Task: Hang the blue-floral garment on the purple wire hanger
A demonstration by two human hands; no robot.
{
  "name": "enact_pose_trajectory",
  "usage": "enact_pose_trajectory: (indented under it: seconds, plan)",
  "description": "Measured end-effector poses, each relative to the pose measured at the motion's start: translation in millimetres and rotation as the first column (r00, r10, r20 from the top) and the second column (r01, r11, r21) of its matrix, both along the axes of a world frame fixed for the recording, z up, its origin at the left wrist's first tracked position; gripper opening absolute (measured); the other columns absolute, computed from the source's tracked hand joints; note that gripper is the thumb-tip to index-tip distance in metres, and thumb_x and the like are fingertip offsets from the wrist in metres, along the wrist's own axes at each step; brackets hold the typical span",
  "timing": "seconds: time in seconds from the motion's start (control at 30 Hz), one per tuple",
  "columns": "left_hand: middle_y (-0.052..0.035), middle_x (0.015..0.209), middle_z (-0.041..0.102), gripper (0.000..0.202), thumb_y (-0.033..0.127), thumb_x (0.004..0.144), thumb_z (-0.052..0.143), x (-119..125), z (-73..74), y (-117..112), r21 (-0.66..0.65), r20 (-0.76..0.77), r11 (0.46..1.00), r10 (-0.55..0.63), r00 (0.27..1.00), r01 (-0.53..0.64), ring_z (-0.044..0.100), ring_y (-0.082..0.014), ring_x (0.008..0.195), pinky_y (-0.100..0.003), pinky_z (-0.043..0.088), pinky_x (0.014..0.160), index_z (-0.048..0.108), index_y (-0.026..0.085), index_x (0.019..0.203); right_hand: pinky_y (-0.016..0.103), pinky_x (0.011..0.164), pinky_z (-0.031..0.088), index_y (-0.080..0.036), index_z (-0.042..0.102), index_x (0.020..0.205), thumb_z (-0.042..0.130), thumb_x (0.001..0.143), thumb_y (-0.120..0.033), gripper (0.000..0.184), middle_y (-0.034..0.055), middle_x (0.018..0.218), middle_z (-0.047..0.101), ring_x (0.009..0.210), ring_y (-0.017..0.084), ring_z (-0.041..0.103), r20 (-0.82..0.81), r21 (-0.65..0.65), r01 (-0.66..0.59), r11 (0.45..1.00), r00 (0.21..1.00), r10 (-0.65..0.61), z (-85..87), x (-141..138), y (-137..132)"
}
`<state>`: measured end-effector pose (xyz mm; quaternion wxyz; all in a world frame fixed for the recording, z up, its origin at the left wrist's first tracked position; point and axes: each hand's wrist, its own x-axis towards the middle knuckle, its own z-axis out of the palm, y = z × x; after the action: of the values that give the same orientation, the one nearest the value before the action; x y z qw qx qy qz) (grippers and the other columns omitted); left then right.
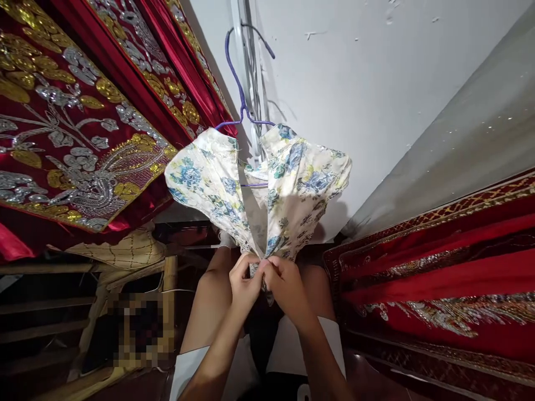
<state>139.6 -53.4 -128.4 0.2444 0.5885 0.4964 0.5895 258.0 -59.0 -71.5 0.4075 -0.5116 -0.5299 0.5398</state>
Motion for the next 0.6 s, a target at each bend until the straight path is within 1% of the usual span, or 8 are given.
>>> enact_pose_trajectory:
  seconds: [0.1,0.23,0.27,0.37,0.43,0.5,0.57,0.6]
  plan:
    - [-0.0010,0.069,0.059,0.025,0.025,0.093,0.059,1,-8.4,3,-0.009,-0.032,1.000,-0.003,0.999,0.003,0.056,-0.0156,0.067,-0.028,0.045,0.065,0.055,0.021,0.069,0.025,0.052,0.034,-0.020,0.057,0.062,0.056,0.091,-0.042,0.037,-0.0054,0.047,0.047,0.047,0.010,0.041,-0.024,0.091,0.041,0.995,0.999,-0.039,29.0,7,27]
    - [-0.0014,0.069,0.057,0.023,0.021,0.094,0.054,-3,-25.7,7,-0.016,-0.163,0.995,-0.096,0.982,0.095,0.056,-0.0159,0.067,-0.027,0.044,0.064,0.054,0.021,0.071,0.024,0.050,0.036,-0.019,0.056,0.058,0.061,0.092,-0.039,0.040,-0.0044,0.047,0.050,0.044,0.008,0.038,-0.063,0.316,0.122,0.941,0.992,-0.108,96.5,6,84]
    - [-0.0016,0.070,0.057,0.022,0.020,0.093,0.053,-5,-28.0,9,-0.019,-0.196,0.992,-0.125,0.973,0.124,0.055,-0.0160,0.067,-0.027,0.044,0.063,0.054,0.021,0.072,0.023,0.049,0.035,-0.019,0.059,0.062,0.062,0.092,-0.038,0.036,-0.0053,0.047,0.049,0.043,0.008,0.038,-0.103,0.350,0.134,0.927,0.989,-0.104,113.7,3,96]
    - [-0.0024,0.072,0.059,0.018,0.015,0.090,0.052,-13,-20.5,18,-0.033,-0.267,0.980,-0.199,0.943,0.197,0.057,-0.0166,0.068,-0.027,0.044,0.063,0.056,0.020,0.074,0.021,0.049,0.035,-0.019,0.058,0.068,0.058,0.097,-0.037,0.034,-0.0070,0.048,0.043,0.043,0.007,0.039,-0.201,0.409,0.150,0.900,0.977,-0.071,148.2,-8,117]
    - [-0.0039,0.078,0.064,0.012,0.015,0.089,0.055,-20,1.1,27,-0.022,-0.309,0.971,-0.234,0.922,0.238,0.061,-0.0180,0.074,-0.028,0.048,0.068,0.061,0.020,0.080,0.021,0.048,0.033,-0.020,0.057,0.071,0.054,0.099,-0.037,0.034,-0.0073,0.049,0.043,0.043,0.007,0.039,-0.210,0.433,0.130,0.892,0.977,-0.041,152.4,-14,116]
    - [-0.0063,0.090,0.069,0.010,0.019,0.092,0.060,-29,36.8,39,0.059,-0.342,0.970,-0.204,0.918,0.237,0.065,-0.0202,0.085,-0.032,0.052,0.078,0.066,0.021,0.100,0.021,0.047,0.031,-0.020,0.057,0.073,0.053,0.100,-0.035,0.031,-0.0070,0.050,0.044,0.044,0.007,0.038,-0.195,0.458,0.104,0.883,0.981,-0.014,146.9,-16,109]
    - [-0.0064,0.096,0.070,0.034,0.027,0.095,0.063,-37,82.0,54,0.250,-0.301,0.960,-0.047,0.952,0.126,0.066,-0.0200,0.088,-0.036,0.053,0.086,0.061,0.021,0.129,0.022,0.047,0.030,-0.020,0.057,0.073,0.053,0.100,-0.034,0.031,-0.0066,0.050,0.044,0.045,0.007,0.038,-0.187,0.474,0.099,0.875,0.982,-0.010,140.5,-15,102]
    - [-0.0054,0.095,0.070,0.038,0.027,0.098,0.059,-40,105.7,62,0.346,-0.272,0.936,0.034,0.962,0.065,0.066,-0.0187,0.086,-0.036,0.053,0.088,0.057,0.021,0.136,0.022,0.047,0.030,-0.020,0.057,0.073,0.053,0.100,-0.033,0.031,-0.0065,0.050,0.044,0.046,0.007,0.039,-0.184,0.479,0.097,0.872,0.983,-0.008,138.9,-15,99]
